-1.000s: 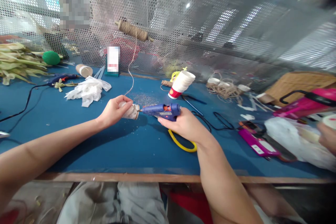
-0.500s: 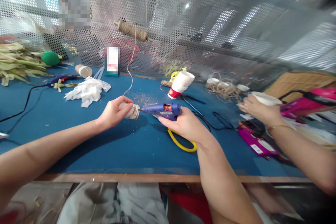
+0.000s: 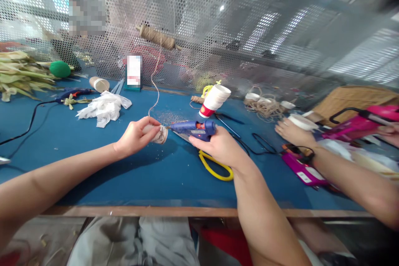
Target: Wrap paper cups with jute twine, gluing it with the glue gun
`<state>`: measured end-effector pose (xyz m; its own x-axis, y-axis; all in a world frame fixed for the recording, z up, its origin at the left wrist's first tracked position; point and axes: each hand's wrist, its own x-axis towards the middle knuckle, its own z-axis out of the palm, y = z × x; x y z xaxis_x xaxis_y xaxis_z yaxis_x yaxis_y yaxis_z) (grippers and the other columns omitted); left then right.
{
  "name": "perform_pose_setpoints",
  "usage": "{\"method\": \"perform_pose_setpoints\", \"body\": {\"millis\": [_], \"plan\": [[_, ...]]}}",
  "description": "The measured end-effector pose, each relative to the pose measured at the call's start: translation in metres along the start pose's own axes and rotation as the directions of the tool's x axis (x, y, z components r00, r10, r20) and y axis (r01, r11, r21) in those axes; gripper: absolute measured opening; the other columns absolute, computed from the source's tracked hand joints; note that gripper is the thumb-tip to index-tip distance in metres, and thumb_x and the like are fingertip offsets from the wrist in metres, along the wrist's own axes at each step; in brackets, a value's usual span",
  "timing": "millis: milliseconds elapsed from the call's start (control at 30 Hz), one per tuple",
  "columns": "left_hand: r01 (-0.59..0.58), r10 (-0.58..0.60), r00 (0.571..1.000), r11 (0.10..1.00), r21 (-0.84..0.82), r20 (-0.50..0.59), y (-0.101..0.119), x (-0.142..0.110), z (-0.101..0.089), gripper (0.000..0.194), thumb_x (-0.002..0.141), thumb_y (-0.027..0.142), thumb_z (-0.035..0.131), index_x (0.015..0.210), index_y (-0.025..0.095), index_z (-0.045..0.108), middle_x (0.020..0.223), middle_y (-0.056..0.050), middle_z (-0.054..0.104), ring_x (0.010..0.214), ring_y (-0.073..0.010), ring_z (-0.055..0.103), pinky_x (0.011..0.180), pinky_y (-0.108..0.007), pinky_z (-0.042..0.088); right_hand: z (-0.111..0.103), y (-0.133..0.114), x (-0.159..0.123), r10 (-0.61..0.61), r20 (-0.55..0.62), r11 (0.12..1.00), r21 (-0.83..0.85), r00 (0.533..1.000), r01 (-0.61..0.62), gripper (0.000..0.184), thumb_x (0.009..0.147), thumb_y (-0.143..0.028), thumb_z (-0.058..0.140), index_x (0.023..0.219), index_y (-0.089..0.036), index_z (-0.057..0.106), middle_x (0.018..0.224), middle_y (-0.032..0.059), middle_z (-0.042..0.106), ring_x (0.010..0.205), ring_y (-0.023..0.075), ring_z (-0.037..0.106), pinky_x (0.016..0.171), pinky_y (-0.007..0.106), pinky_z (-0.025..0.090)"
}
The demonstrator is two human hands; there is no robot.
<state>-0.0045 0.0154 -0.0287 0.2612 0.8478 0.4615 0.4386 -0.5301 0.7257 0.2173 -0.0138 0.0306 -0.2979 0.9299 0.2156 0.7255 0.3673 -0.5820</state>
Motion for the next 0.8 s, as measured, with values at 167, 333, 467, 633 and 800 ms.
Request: {"method": "perform_pose_setpoints", "body": {"millis": [167, 333, 467, 633, 800], "plan": [[0.051, -0.052, 0.998, 0.998, -0.031, -0.023, -0.0007, 0.0018, 0.0, 0.027, 0.078, 0.037, 0.047, 0.085, 0.014, 0.059, 0.077, -0.005, 0.066, 0.065, -0.0123, 0.057, 0.059, -0.021, 0.044, -0.0014, -0.0022, -0.0014, 0.015, 0.022, 1.0, -0.021, 1.0, -0.014, 0.021, 0.072, -0.028, 0.057, 0.087, -0.015, 0.065, 0.077, 0.0044, 0.066, 0.071, 0.019, 0.058, 0.064, 0.029, 0.046], [0.041, -0.042, 0.999, 0.998, -0.037, -0.011, -0.0002, 0.0002, 0.0005, 0.029, 0.078, 0.039, 0.048, 0.086, 0.014, 0.059, 0.077, -0.005, 0.065, 0.065, -0.0129, 0.057, 0.059, -0.022, 0.044, -0.0006, -0.0008, 0.0, 0.014, -0.002, 1.0, -0.002, 1.0, -0.014, 0.02, 0.073, -0.029, 0.056, 0.085, -0.015, 0.065, 0.078, 0.0047, 0.066, 0.072, 0.0188, 0.058, 0.066, 0.03, 0.046], [0.032, -0.033, 0.999, 0.999, -0.036, -0.002, 0.0001, -0.0002, 0.0005, 0.029, 0.078, 0.039, 0.048, 0.087, 0.014, 0.059, 0.078, -0.005, 0.065, 0.067, -0.0133, 0.058, 0.06, -0.022, 0.045, 0.0001, 0.0006, 0.0006, 0.003, -0.006, 1.0, 0.009, 1.0, -0.003, 0.021, 0.073, -0.029, 0.056, 0.086, -0.016, 0.064, 0.077, 0.0043, 0.066, 0.072, 0.019, 0.058, 0.066, 0.03, 0.046], [0.057, -0.058, 0.998, 0.998, -0.037, -0.018, -0.0008, 0.0016, 0.0004, 0.028, 0.078, 0.039, 0.048, 0.085, 0.014, 0.059, 0.077, -0.005, 0.065, 0.065, -0.0125, 0.057, 0.059, -0.021, 0.044, -0.0005, -0.0012, -0.0012, 0.01, 0.015, 1.0, 0.007, 1.0, -0.01, 0.02, 0.073, -0.028, 0.056, 0.085, -0.016, 0.065, 0.075, 0.0039, 0.065, 0.07, 0.0186, 0.057, 0.063, 0.029, 0.046], [0.052, -0.053, 0.998, 0.997, -0.05, -0.017, -0.0012, 0.0014, 0.001, 0.027, 0.078, 0.038, 0.048, 0.085, 0.014, 0.058, 0.078, -0.005, 0.065, 0.068, -0.0131, 0.058, 0.061, -0.021, 0.044, -0.0012, -0.0028, -0.0029, 0.032, 0.034, 0.999, -0.019, 0.999, -0.031, 0.019, 0.072, -0.028, 0.056, 0.082, -0.015, 0.065, 0.073, 0.004, 0.064, 0.066, 0.0176, 0.055, 0.061, 0.028, 0.044]]}}
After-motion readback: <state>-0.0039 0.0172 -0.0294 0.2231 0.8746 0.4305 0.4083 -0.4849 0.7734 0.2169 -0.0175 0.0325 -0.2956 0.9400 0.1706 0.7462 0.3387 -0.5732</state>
